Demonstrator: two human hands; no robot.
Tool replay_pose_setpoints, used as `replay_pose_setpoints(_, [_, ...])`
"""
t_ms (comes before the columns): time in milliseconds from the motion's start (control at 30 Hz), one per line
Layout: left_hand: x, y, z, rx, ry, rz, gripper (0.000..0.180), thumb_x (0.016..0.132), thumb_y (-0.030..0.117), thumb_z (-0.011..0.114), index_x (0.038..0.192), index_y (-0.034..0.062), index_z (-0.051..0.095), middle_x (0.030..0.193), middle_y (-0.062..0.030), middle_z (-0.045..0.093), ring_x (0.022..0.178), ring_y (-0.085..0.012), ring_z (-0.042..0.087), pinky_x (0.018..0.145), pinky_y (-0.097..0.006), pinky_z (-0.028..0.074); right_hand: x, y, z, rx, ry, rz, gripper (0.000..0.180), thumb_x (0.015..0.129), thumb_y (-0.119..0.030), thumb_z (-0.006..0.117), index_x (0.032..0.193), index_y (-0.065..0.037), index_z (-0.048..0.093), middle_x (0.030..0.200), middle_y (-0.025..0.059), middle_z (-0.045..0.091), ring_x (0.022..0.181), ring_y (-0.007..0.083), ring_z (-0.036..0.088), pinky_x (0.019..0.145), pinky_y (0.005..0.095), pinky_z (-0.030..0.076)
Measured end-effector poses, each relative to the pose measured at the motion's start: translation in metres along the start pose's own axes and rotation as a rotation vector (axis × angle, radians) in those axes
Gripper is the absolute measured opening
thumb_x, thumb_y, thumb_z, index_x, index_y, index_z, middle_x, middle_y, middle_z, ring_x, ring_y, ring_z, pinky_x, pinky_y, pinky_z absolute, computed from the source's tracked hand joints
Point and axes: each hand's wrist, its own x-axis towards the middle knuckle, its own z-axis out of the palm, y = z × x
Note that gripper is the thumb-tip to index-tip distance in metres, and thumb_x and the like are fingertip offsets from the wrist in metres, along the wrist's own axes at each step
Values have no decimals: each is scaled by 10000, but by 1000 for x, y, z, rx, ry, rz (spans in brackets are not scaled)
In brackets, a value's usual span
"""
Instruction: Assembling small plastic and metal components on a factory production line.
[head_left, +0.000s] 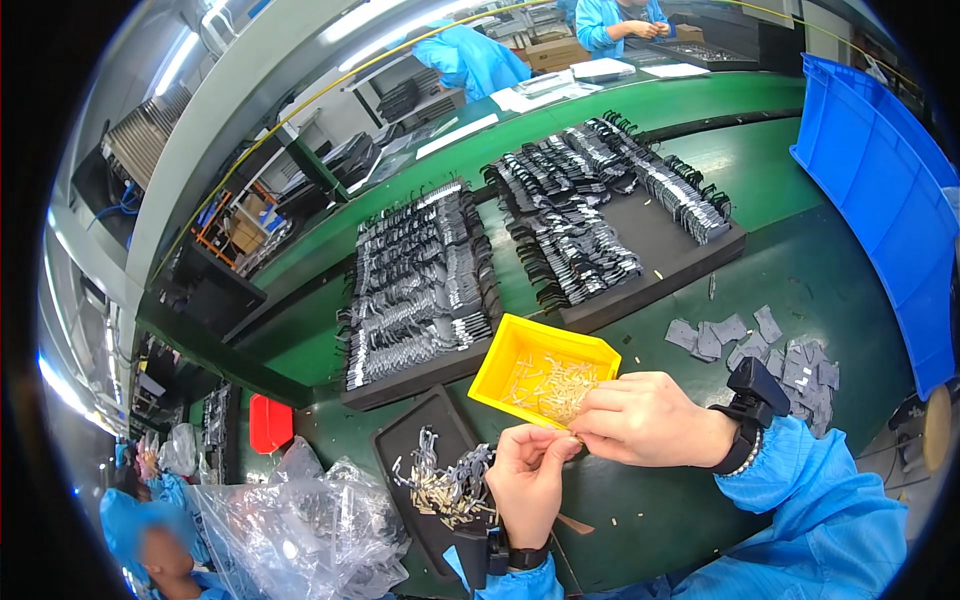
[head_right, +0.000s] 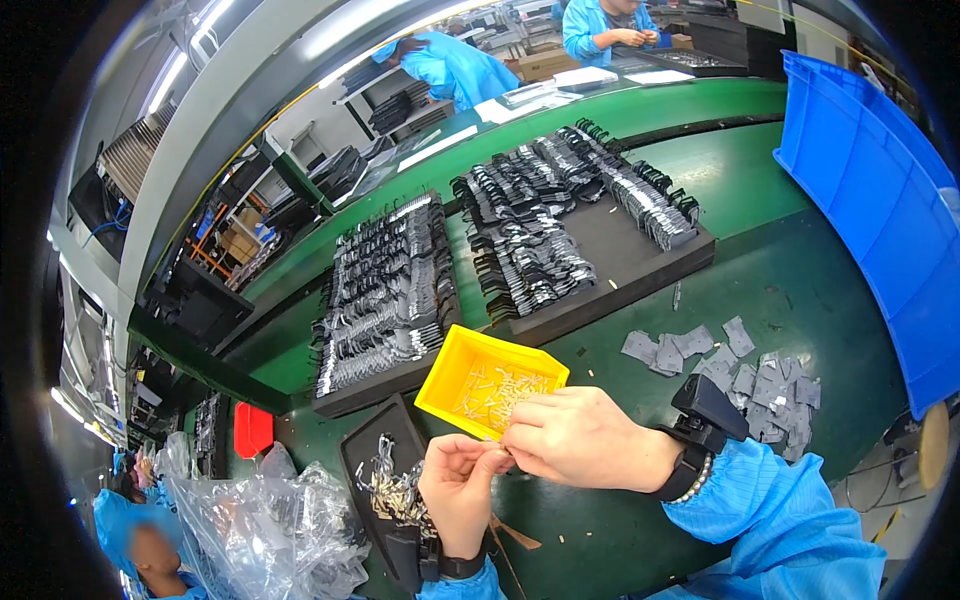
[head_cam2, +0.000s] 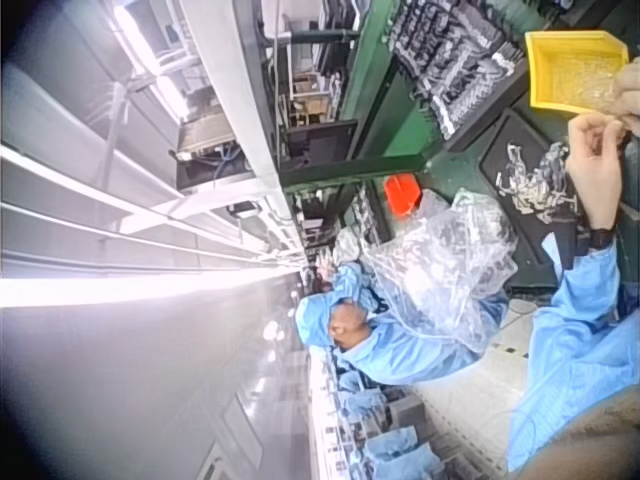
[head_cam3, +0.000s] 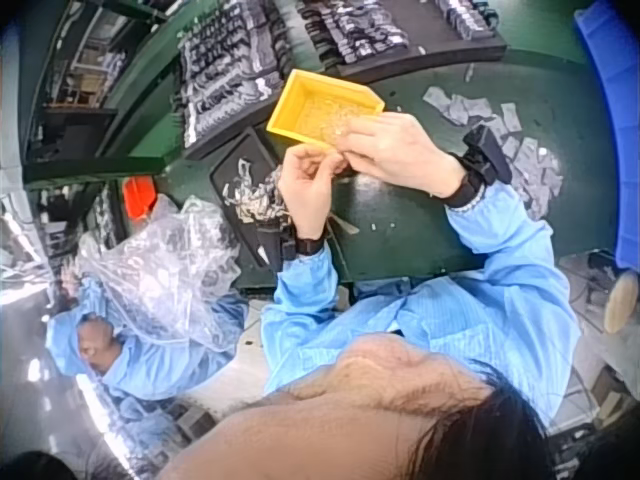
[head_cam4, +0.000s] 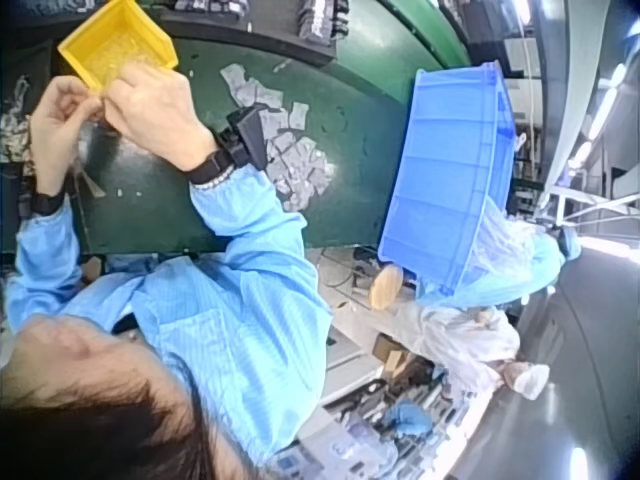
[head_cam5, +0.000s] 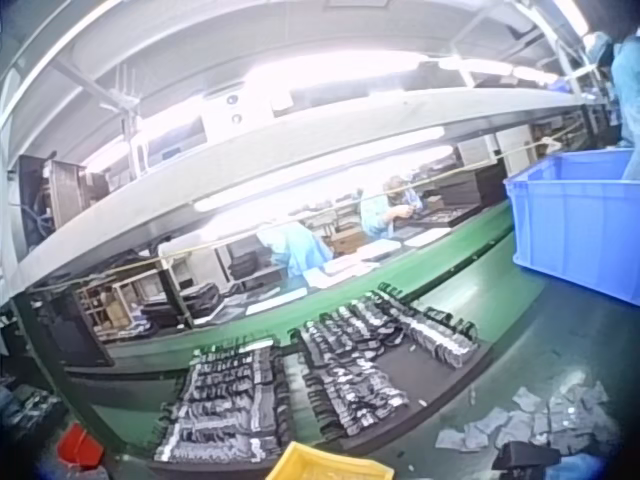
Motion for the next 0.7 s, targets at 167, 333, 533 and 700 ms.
replay_pose_setpoints(167, [1,-1,1,3,-15,20,161,817,-54,592,918,-17,472,815,-127,630,712,-160,635,663,-258,533,-2,2,3,-24,8,30,120,705,-151,637,713,-70,549,666,38,520,611,202,573,536,309,462])
replay_pose_setpoints(333, [6,2,-6,-198,-62,-108,128,836,-19,589,933,-27,505,835,-115,632,729,-158,638,681,-258,531,2,8,3,-19,186,161,107,706,-134,646,718,-71,561,683,49,560,607,214,585,526,314,464])
replay_pose_setpoints(533, [4,4,-1,-145,-124,-251,174,817,-34,598,977,-36,529,830,-103,617,691,-157,623,646,-253,518,-4,19,12,-15,117,308,97,729,-135,649,743,-61,587,708,59,593,666,228,599,609,327,485])
replay_pose_setpoints(700, [4,1,-2,-143,-119,-195,225,833,-16,596,1039,-24,506,942,-96,605,779,-124,611,684,-232,519,0,16,6,159,84,249,129,753,-184,644,745,-66,590,792,55,598,774,225,582,650,338,472])
